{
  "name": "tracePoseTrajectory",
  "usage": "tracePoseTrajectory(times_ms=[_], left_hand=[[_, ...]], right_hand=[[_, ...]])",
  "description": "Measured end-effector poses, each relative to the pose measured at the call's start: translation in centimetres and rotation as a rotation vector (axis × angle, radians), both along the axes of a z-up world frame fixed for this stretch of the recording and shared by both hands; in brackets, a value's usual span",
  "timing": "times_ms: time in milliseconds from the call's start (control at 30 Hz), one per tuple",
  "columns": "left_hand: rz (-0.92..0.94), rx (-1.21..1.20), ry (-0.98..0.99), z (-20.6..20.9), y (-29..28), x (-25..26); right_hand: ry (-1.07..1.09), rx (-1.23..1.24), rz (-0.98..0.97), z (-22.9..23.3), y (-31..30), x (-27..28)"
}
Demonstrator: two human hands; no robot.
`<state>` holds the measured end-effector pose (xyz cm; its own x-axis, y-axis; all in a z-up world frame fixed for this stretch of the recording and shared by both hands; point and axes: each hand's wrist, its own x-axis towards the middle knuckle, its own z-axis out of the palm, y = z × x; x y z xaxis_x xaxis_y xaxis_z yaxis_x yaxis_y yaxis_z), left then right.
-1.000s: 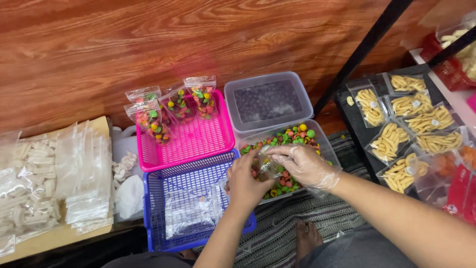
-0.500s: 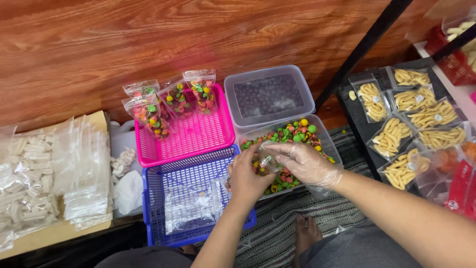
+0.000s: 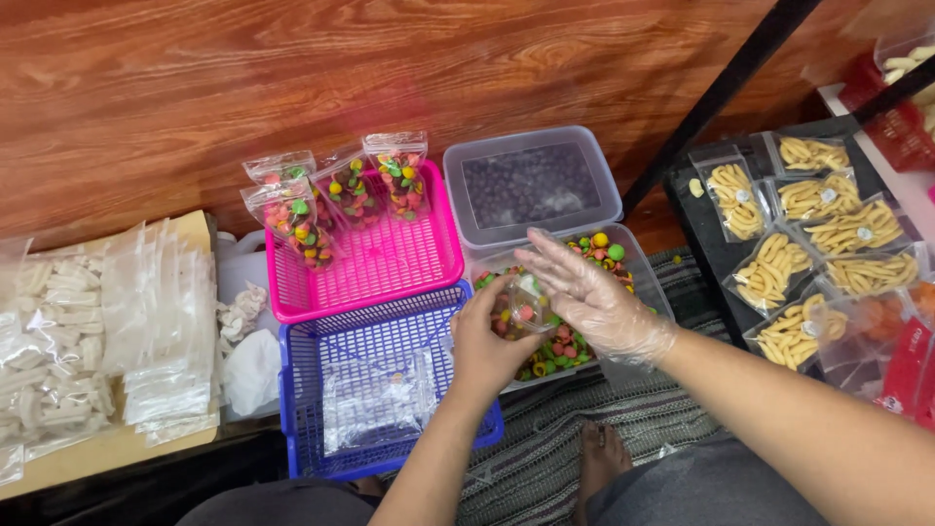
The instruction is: Packaging small candies into plastic bags and placing them into a basket
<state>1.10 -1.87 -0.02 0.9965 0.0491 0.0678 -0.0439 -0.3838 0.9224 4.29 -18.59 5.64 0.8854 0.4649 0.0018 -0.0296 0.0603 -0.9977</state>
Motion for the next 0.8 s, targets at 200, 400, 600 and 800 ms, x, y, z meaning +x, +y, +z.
tracePoseTrajectory(times_ms=[200,400,600,800], left_hand=[[0.052,-0.126,-0.105,3.1,1.3,-0.4],[-0.017,-0.007,-0.105,1.5,2.1,-1.0],[-0.165,-0.127,-0.072,3.7,3.6,-1.6],[-0.303,0.253,-0.113,0.9,7.7,-0.7]], right_hand=[[-0.594,-0.49,0.197,4.4,-0.8,0.4],[-0.702,-0.723,0.482,6.1,2.3,-0.9],[-0.454,-0.583,0.554,6.3,2.1,-1.0],[-0.561,-0.522,0.405,7.0,1.1,-0.2]])
